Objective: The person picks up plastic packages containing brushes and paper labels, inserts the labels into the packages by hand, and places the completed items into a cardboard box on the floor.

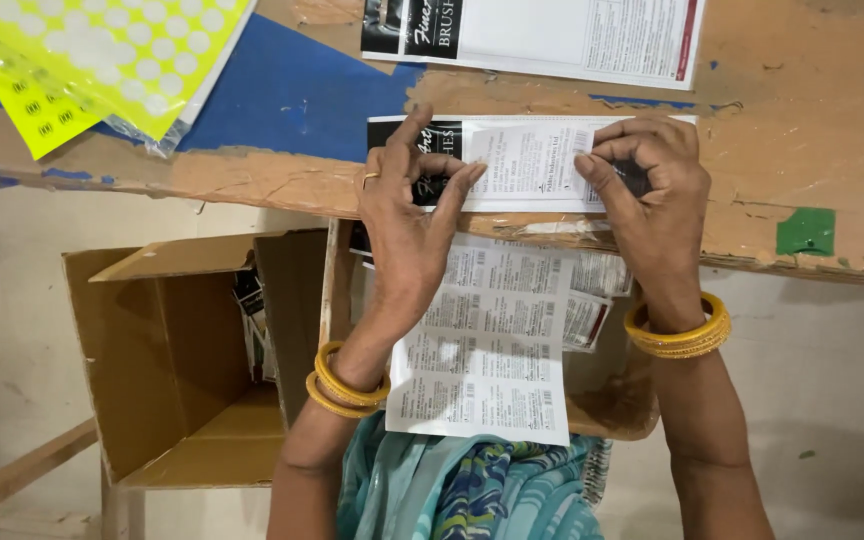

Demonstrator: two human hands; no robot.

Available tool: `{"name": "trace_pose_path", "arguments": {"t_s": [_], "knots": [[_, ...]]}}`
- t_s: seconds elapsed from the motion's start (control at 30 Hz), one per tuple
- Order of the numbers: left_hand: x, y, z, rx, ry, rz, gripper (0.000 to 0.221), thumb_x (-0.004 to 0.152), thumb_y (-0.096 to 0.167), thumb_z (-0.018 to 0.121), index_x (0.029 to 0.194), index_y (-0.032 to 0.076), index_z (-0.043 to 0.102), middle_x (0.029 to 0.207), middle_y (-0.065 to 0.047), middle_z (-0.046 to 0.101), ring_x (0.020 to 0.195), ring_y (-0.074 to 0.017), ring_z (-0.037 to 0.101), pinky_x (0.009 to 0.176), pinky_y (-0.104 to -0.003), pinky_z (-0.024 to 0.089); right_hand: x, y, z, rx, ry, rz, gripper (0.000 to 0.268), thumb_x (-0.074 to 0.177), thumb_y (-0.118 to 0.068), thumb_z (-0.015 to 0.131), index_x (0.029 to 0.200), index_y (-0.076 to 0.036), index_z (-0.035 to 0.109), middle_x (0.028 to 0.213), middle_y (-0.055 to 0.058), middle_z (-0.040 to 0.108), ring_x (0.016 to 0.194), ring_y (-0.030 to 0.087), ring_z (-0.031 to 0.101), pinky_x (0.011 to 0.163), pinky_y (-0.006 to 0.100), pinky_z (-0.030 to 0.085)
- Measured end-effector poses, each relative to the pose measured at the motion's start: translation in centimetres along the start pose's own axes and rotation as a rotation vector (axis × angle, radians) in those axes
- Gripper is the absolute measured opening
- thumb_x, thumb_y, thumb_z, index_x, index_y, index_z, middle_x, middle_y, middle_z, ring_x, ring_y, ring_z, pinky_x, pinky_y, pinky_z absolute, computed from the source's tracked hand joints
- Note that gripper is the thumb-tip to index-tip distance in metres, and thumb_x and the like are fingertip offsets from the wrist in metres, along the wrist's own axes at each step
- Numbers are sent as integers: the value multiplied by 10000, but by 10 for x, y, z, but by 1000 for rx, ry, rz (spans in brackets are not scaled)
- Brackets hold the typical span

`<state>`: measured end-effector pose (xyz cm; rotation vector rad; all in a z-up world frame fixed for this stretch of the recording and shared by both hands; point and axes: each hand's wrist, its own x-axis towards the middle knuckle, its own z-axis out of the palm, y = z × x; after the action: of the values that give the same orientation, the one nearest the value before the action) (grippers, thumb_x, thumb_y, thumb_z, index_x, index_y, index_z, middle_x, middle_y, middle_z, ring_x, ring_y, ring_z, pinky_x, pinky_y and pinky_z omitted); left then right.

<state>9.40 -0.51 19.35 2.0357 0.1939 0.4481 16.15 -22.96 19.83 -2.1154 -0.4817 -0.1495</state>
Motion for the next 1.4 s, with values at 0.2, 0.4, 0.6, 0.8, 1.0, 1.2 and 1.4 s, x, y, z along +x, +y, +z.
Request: {"name": "trace_pose_path", "arguments": {"t_s": [0.2, 0.4, 0.6, 0.8, 1.0, 1.2, 1.4], "knots": [[0, -5, 4, 44, 28, 43, 643, 939, 149, 829, 1480, 31, 503, 888, -9, 767, 1009, -154, 550, 977, -400, 420, 0, 2, 0, -48, 1, -34, 143, 1017, -126, 833, 1020, -10, 748, 1138, 88, 721, 1191, 225, 579, 1052, 376, 488], [0, -13, 12, 60, 62, 65, 638, 924, 156, 841, 1465, 37, 524, 874, -9, 771, 975, -136, 580, 912, -363, 468, 1, -6, 2, -37, -1, -21, 123, 1018, -117, 805, 1027, -11, 744, 1142, 81, 716, 1195, 229, 573, 1032, 371, 492], [-6, -16, 13, 254, 148, 200, 730, 962, 311, 816, 1530, 37, 447, 1363, -144, 580, 1266, -255, 501, 1095, -445, 389, -4, -5, 15, -139, 2, 32, 751, 965, -235, 830, 1494, -8, 348, 1275, 146, 511, 1164, 263, 559, 1061, 403, 515], [-11, -40, 5, 533, -20, 285, 207, 988, 421, 788, 1165, 365, 696, 1636, -115, 363, 1557, -306, 165, 1228, -596, 37, -8, -34, 52, -648, -575, -116, 1173, 846, -792, 599, 1605, -68, 74, 1674, 204, 90, 1564, 365, 88, 1263, 565, 60], [-58, -44, -46, 496, 74, 291, 298, 1032, 215, 800, 1319, 175, 733, 1430, -78, 535, 1374, -300, 394, 1139, -494, 214, -18, -19, 7, -634, -499, -178, 1225, 920, -859, 485, 1628, 70, 114, 1712, 290, 130, 1607, 382, 108, 1278, 570, -24], [-111, -155, -23, 151, -46, -19, 339, 951, 196, 657, 1238, 23, 604, 1139, -194, 624, 1071, -334, 592, 915, -499, 465, -99, -21, -21, -704, -327, -391, 503, 940, -50, 674, 1437, -25, 603, 1458, 133, 593, 1405, 267, 504, 1256, 509, 331], [-66, -163, 23, 130, -118, -129, 720, 874, 380, 833, 1345, -89, 555, 1249, -283, 664, 1105, -450, 587, 928, -494, 474, -138, -7, 3, -603, -718, -342, 714, 657, -325, 755, 1317, -78, 637, 1416, 107, 615, 1339, 307, 557, 1113, 519, 388]]}}
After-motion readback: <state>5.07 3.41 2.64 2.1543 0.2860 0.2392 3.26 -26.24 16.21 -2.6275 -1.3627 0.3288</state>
